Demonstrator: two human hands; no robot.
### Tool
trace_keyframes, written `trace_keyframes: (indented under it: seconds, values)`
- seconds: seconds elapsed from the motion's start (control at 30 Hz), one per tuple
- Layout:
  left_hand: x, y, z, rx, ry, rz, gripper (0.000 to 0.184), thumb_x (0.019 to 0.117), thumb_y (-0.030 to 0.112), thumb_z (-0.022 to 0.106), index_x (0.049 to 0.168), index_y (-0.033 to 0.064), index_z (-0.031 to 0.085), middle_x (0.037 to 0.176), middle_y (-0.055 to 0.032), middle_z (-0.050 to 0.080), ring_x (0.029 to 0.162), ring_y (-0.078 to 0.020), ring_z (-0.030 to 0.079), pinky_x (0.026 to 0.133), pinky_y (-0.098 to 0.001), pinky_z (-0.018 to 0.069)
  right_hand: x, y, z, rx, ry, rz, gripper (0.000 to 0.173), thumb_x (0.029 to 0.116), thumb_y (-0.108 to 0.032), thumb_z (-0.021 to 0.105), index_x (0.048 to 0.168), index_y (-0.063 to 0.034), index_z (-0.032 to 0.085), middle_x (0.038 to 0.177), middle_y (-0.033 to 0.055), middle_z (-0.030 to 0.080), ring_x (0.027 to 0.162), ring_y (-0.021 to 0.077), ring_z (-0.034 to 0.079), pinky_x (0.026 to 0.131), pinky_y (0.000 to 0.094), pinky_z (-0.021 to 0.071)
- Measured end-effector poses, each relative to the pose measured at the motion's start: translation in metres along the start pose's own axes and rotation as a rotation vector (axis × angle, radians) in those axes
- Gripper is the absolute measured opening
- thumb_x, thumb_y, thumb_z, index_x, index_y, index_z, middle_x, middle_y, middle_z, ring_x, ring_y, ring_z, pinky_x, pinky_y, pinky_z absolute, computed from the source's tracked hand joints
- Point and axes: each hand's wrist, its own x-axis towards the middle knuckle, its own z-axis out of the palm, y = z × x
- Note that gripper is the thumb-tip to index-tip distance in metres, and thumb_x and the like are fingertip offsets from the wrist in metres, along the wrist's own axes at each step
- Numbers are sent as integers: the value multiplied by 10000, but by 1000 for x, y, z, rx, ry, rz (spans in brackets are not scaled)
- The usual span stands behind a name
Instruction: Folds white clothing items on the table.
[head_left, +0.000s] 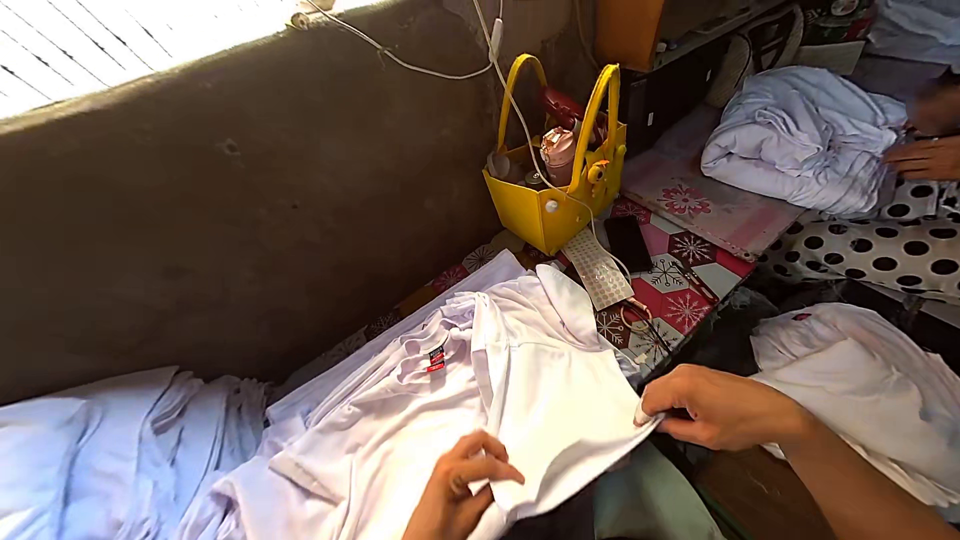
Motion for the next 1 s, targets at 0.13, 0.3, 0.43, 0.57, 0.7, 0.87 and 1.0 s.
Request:
trace_keyframes:
  seconds: [0.13,0.3,0.43,0.57,0.7,0.87,1.0]
  values:
    - [-51,-30,44,181,-144,-390,254,833,-80,661,1002,50,800,1122,-155,725,1096,-335,679,961,-545,538,80,60,-16,118,147,414,354,1045,-158,561,1270,110,619,1237,287,651,1158,370,641,1037,503,487]
    - [-60,-22,71,310,-42,-320,410,755,-83,655,1120,67,763,1271,-165,675,1225,-400,612,1015,-620,481,174,134,0,5,213,736,754,954,-393,729,1493,47,438,1403,316,551,1352,499,471,1120,714,276]
    - [-56,-4,98,519,-132,-137,454,834,282,762,1271,163,723,1438,-92,615,1369,-396,532,1066,-821,255,170,123,-15,42,466,638,293,931,-216,760,1070,39,721,1040,289,693,1027,463,649,932,697,446]
    - [-47,-4,103,104,139,-264,390,1025,298,572,1136,-43,725,1206,-139,728,1171,-248,685,1102,-503,471,123,51,2,339,570,73,109,879,4,718,969,42,670,1047,112,701,906,115,673,823,321,581]
    - [-15,4,85,-608,681,-557,689,1035,584,394,1336,-35,424,1113,7,710,999,-65,702,897,-303,593,77,-3,82,106,174,-343,283,827,39,651,1098,36,731,1166,165,746,1079,284,720,951,465,558]
    - [26,12,76,-619,675,-445,246,1039,39,447,1034,52,693,912,21,779,849,-100,756,819,-311,642,56,3,71,310,506,-211,89,913,29,577,943,31,660,1136,146,755,1122,151,711,996,302,564]
    - [35,30,73,-405,778,-235,211,1000,62,566,897,80,749,836,61,751,785,-28,712,754,-225,608,44,11,60,64,704,-187,94,958,-52,609,942,-1,686,979,96,740,979,97,697,912,247,561]
